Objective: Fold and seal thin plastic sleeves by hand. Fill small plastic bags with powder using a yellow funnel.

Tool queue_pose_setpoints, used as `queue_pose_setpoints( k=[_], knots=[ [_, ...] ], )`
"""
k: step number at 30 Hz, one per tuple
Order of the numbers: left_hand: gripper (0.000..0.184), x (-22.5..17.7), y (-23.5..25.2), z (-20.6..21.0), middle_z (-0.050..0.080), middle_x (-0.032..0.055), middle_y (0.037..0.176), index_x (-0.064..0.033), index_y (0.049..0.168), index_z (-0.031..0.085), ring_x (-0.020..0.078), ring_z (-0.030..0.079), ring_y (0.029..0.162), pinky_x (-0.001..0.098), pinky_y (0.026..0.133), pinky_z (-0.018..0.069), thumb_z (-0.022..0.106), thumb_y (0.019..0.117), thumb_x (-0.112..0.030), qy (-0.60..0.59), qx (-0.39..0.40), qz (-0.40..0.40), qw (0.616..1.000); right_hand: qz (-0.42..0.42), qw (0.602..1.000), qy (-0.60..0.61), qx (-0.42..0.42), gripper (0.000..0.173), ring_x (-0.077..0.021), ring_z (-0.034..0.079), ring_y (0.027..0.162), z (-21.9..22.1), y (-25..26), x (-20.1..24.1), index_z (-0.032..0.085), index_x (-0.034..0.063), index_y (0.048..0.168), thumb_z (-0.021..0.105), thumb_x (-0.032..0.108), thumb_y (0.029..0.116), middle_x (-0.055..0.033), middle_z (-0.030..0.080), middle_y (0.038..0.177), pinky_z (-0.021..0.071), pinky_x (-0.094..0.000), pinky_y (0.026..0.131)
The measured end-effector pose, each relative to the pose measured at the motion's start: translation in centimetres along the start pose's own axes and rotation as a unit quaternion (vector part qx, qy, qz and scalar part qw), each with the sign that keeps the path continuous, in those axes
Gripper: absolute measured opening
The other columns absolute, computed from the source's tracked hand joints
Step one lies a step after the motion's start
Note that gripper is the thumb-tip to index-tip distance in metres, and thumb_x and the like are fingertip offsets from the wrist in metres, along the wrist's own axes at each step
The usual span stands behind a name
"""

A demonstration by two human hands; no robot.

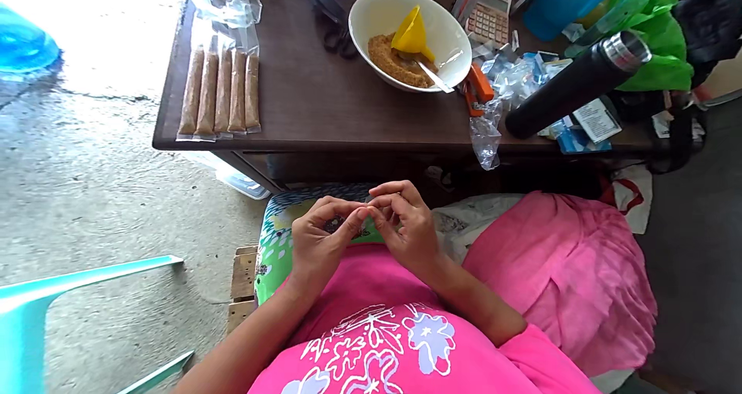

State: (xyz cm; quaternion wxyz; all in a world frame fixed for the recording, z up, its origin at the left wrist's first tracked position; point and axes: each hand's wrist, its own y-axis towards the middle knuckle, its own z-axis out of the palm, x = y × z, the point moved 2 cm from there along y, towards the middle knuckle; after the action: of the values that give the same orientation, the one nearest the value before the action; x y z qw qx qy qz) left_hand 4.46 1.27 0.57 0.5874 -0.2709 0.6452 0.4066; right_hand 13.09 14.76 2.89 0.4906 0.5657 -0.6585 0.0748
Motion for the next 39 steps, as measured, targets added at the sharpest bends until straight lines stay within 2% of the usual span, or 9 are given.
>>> queue_pose_setpoints(
  k=[5,8,13,20,23,27,31,34,39],
  knots=[
    [0.006,0.2,0.0,-0.1,0.072,-0.0073,0.092,-0.0118,0.094,0.077,0.0027,0.068,0.088,0.02,0.081,0.0573,0.072,0.0917,-0.014,0.008,-0.008,-0.009,1.0,-0.025,0.999,-0.036,-0.013,0.016,-0.0077,0.062,0.071,0.5,-0.2,-0.3,0.074,0.001,0.097,0.065,0.014,0.0987,-0.0105,0.068,0.117,0.0542,-0.0227,0.059],
    [0.006,0.4,0.0,0.0,0.071,-0.007,0.092,-0.0112,0.094,0.077,0.0027,0.068,0.088,0.0199,0.08,0.0573,0.072,0.0908,-0.012,0.006,-0.011,-0.015,1.0,-0.013,0.999,-0.025,-0.014,0.017,-0.0065,0.061,0.07,0.7,-0.4,-0.5,0.073,0.0012,0.096,0.065,0.015,0.0993,-0.0104,0.067,0.117,0.0533,-0.0217,0.059],
    [0.005,0.6,0.0,0.2,0.068,-0.0097,0.088,-0.0135,0.086,0.073,0.0001,0.065,0.083,0.0172,0.076,0.0559,0.072,0.0867,-0.008,0.014,-0.032,-0.001,0.999,0.024,1.0,0.01,-0.002,0.015,-0.0057,0.059,0.068,1.0,-0.6,-0.5,0.071,-0.0002,0.097,0.065,0.013,0.0983,-0.0111,0.066,0.115,0.0518,-0.0203,0.057],
    [0.01,0.5,-0.2,0.4,0.065,-0.0109,0.086,-0.0173,0.083,0.067,-0.0008,0.062,0.077,0.016,0.069,0.0538,0.069,0.0845,-0.007,-0.001,-0.045,-0.007,0.999,0.09,0.991,0.101,0.022,0.013,-0.0037,0.061,0.078,0.9,-0.5,-0.3,0.07,-0.001,0.098,0.066,0.011,0.0973,-0.01,0.063,0.116,0.0542,-0.0175,0.066],
    [0.01,0.6,-0.3,0.3,0.067,-0.0101,0.087,-0.0167,0.085,0.069,0.0006,0.064,0.079,0.0174,0.071,0.0553,0.069,0.0863,-0.006,-0.017,-0.036,-0.01,0.999,0.099,0.988,0.121,0.017,0.012,-0.0027,0.06,0.076,0.8,-0.5,-0.3,0.07,-0.0016,0.097,0.066,0.01,0.0965,-0.0098,0.063,0.113,0.0535,-0.0162,0.065],
    [0.003,0.6,-0.2,0.0,0.071,-0.0091,0.091,-0.0163,0.091,0.075,0.0029,0.067,0.084,0.0201,0.077,0.0575,0.072,0.0918,-0.017,-0.023,-0.012,-0.009,1.0,0.074,0.994,0.083,-0.001,0.013,-0.0028,0.06,0.074,0.8,-0.4,-0.5,0.072,-0.0006,0.096,0.068,0.012,0.0962,-0.0093,0.065,0.113,0.0532,-0.0166,0.063],
    [0.003,0.8,-0.1,0.0,0.072,-0.0064,0.087,-0.0111,0.091,0.074,0.0037,0.068,0.08,0.0214,0.076,0.0576,0.073,0.0897,-0.013,-0.035,0.001,-0.055,0.998,0.057,0.997,0.043,0.0,0.018,-0.0067,0.061,0.073,1.0,-0.9,-0.9,0.073,-0.0006,0.097,0.066,0.016,0.0985,-0.0113,0.067,0.111,0.0542,-0.0216,0.062],
    [0.003,0.6,0.3,0.2,0.073,-0.0041,0.084,-0.0063,0.091,0.074,0.0032,0.068,0.075,0.0206,0.071,0.0572,0.072,0.0898,-0.007,-0.083,-0.001,-0.102,0.991,0.033,0.998,0.053,-0.007,0.02,-0.0054,0.064,0.077,1.2,-0.5,-1.0,0.072,-0.003,0.096,0.064,0.015,0.0989,-0.0145,0.068,0.112,0.0549,-0.0179,0.066],
    [0.004,-0.4,0.7,0.4,0.073,-0.0023,0.08,-0.0047,0.09,0.075,0.0032,0.068,0.073,0.0205,0.07,0.0575,0.071,0.0892,-0.004,-0.115,-0.021,-0.154,0.981,0.019,0.998,0.054,-0.024,0.022,-0.0017,0.064,0.079,1.3,0.0,-0.9,0.073,-0.0016,0.094,0.065,0.019,0.0984,-0.0119,0.068,0.111,0.0543,-0.0143,0.067]
  ],
)
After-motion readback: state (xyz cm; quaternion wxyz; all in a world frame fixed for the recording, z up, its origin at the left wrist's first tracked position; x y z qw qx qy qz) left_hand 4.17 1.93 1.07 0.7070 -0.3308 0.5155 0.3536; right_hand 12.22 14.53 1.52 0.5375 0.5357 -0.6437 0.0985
